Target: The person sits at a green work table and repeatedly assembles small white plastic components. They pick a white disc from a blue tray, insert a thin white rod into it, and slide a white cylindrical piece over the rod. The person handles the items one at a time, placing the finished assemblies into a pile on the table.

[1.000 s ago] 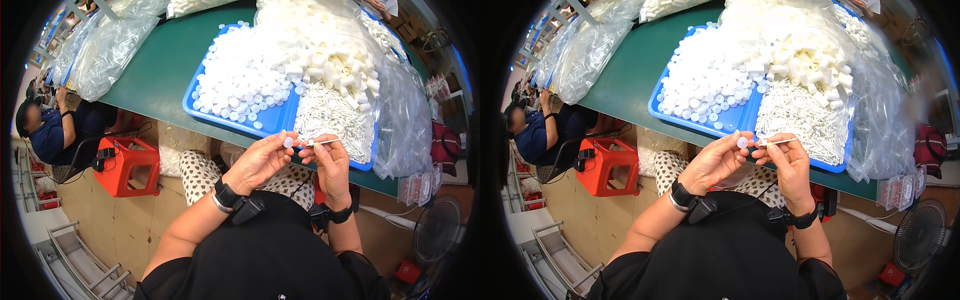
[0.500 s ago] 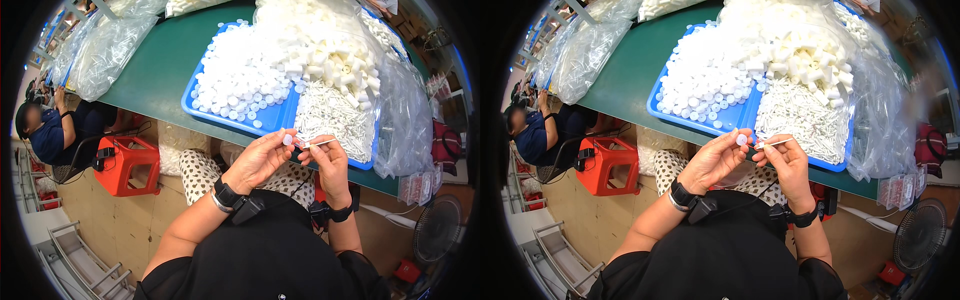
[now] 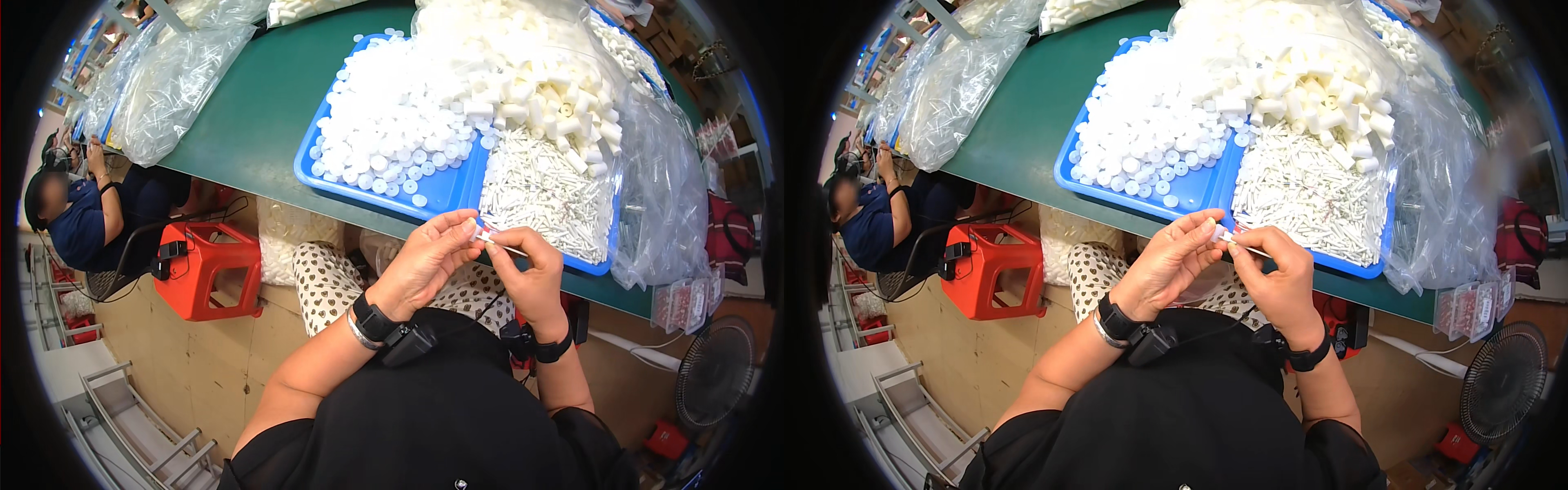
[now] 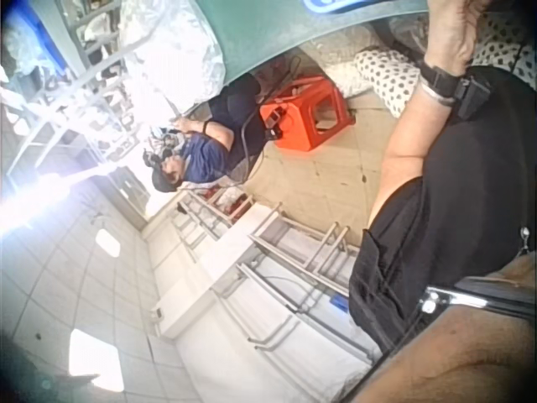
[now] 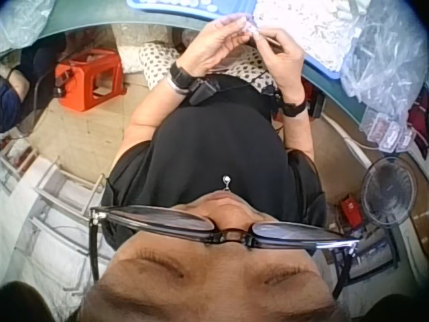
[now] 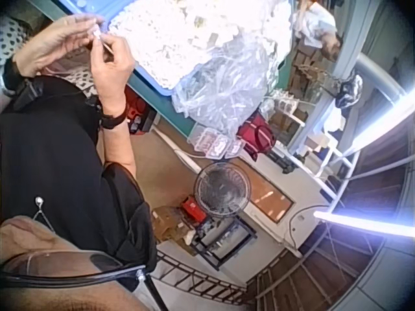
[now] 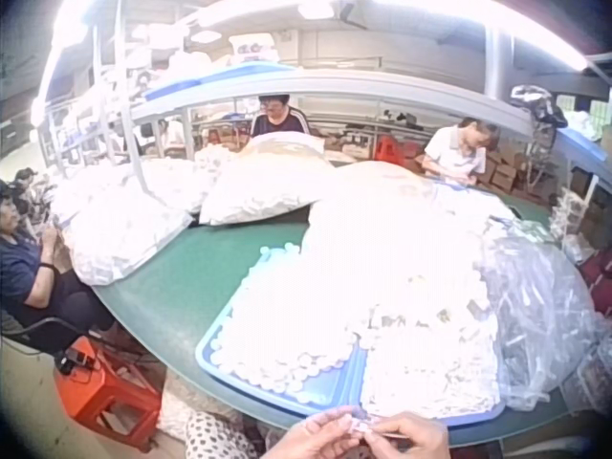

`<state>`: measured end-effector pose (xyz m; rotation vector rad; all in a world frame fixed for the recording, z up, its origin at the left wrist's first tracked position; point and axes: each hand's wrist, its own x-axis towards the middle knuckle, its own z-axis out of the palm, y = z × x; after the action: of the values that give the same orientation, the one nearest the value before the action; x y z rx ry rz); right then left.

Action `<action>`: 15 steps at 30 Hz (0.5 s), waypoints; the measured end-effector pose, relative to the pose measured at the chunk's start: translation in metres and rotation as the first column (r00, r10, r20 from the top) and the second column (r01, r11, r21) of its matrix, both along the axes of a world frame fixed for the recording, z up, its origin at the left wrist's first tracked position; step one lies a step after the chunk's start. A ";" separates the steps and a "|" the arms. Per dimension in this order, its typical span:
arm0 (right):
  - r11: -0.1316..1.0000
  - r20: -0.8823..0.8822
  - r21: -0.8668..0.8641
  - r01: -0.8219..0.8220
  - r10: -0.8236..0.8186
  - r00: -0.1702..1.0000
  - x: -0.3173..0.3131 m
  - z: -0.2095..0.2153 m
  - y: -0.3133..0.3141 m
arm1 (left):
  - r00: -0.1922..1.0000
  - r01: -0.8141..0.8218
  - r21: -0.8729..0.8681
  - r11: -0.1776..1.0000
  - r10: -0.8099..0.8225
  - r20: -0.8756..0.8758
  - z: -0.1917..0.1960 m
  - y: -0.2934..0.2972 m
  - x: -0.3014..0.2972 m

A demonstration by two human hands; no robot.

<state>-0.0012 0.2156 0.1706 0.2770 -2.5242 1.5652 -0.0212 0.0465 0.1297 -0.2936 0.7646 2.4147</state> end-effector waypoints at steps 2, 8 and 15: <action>0.996 0.014 0.092 0.012 -0.014 1.000 0.002 0.001 -0.002 | 1.000 -0.011 -0.005 1.000 0.011 0.018 -0.003 0.000 0.001; 0.933 -0.284 0.354 0.067 0.039 0.958 0.000 -0.008 -0.004 | 0.998 0.001 0.085 0.996 -0.006 0.063 -0.011 0.001 0.006; 0.996 0.146 0.025 0.089 -0.092 0.985 0.003 -0.014 -0.005 | 0.997 0.032 0.148 0.988 -0.042 0.068 -0.014 0.008 0.012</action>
<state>0.0021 0.2106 0.1565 0.0493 -2.6205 1.5828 -0.0090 0.0545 0.1156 -0.3014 0.5521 2.3972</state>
